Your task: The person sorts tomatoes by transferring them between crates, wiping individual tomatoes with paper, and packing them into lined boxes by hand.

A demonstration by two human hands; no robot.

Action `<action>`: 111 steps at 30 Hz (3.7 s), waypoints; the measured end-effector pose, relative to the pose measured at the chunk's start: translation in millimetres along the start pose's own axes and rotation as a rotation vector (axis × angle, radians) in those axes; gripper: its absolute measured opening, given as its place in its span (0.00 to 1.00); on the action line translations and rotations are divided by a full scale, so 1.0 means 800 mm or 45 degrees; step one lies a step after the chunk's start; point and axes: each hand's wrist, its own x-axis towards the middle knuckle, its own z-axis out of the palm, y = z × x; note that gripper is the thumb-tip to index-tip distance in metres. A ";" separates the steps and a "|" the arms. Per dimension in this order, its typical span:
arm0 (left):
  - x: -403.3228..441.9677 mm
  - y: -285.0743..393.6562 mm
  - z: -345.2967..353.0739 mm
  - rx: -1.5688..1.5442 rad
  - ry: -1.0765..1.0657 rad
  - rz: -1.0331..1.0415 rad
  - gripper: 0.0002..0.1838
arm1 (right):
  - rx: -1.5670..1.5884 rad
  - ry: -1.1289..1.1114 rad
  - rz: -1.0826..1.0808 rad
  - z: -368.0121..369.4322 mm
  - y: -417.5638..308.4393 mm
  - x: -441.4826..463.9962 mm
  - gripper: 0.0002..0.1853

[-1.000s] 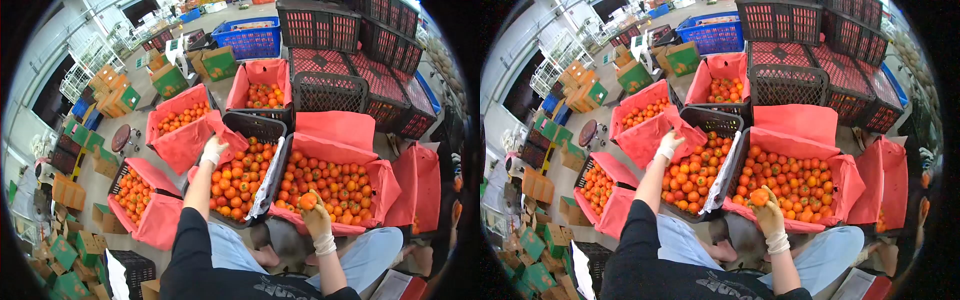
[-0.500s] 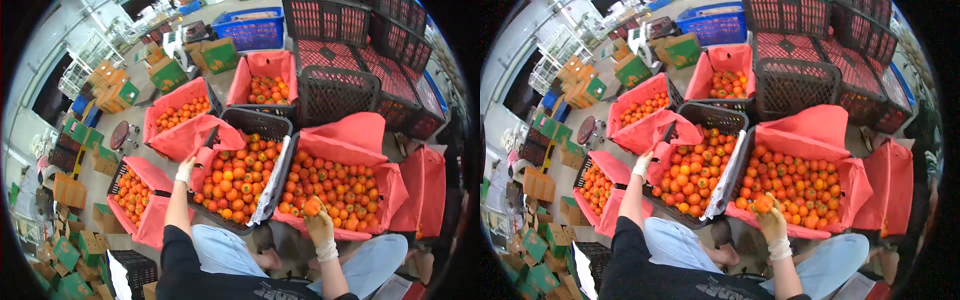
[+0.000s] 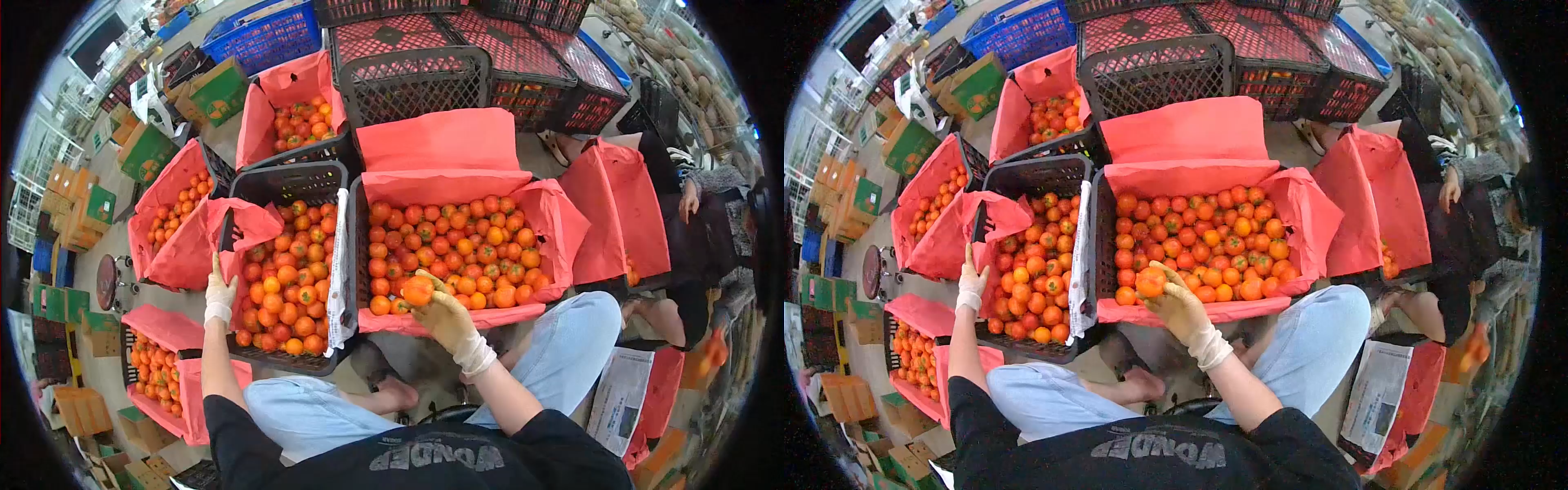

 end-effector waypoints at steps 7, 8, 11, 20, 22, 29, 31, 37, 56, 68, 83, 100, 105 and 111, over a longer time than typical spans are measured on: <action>-0.013 0.089 -0.060 0.718 -0.223 -0.349 0.49 | 0.025 -0.066 -0.142 0.002 -0.020 -0.006 0.29; -0.014 0.098 -0.069 0.769 -0.259 -0.340 0.47 | 0.040 -0.099 -0.134 -0.003 -0.025 -0.008 0.28; -0.026 0.113 -0.089 0.426 -0.113 -0.281 0.42 | 0.072 -0.097 -0.176 0.002 -0.038 -0.015 0.27; -0.178 0.243 -0.107 -0.213 0.344 0.278 0.29 | 0.042 -0.184 -0.244 0.017 -0.040 -0.019 0.27; -0.196 0.251 -0.092 -0.337 0.164 0.274 0.29 | -0.017 -0.173 -0.244 0.021 -0.039 -0.023 0.29; -0.190 0.213 -0.077 -0.346 0.199 -0.085 0.30 | 0.019 -0.252 -0.273 0.034 -0.034 -0.025 0.29; -0.184 0.208 -0.069 -0.484 0.143 -0.075 0.30 | 0.035 -0.255 -0.256 0.026 -0.030 -0.022 0.28; -0.194 0.226 -0.074 -0.395 0.095 0.052 0.31 | 0.036 -0.180 -0.244 0.022 -0.023 -0.020 0.26; -0.209 0.239 -0.052 -0.451 -0.242 0.259 0.26 | 0.261 -0.180 -0.189 0.013 -0.019 -0.020 0.23; -0.248 0.308 -0.003 -0.228 -0.386 0.334 0.21 | 0.069 -0.450 -0.196 -0.030 -0.067 -0.014 0.26; -0.233 0.300 0.001 -0.312 -0.171 0.353 0.18 | 0.177 -0.241 -0.009 -0.057 -0.049 0.029 0.29; -0.263 0.337 -0.022 -0.373 -0.195 0.465 0.27 | 0.196 -0.176 -0.176 0.017 -0.019 -0.037 0.19; -0.261 0.323 -0.011 -0.335 -0.281 0.476 0.26 | 0.353 -0.197 -0.165 -0.011 -0.021 -0.024 0.24; -0.248 0.326 0.013 -0.440 -0.482 0.514 0.27 | 0.339 -0.198 -0.390 -0.007 -0.052 -0.027 0.23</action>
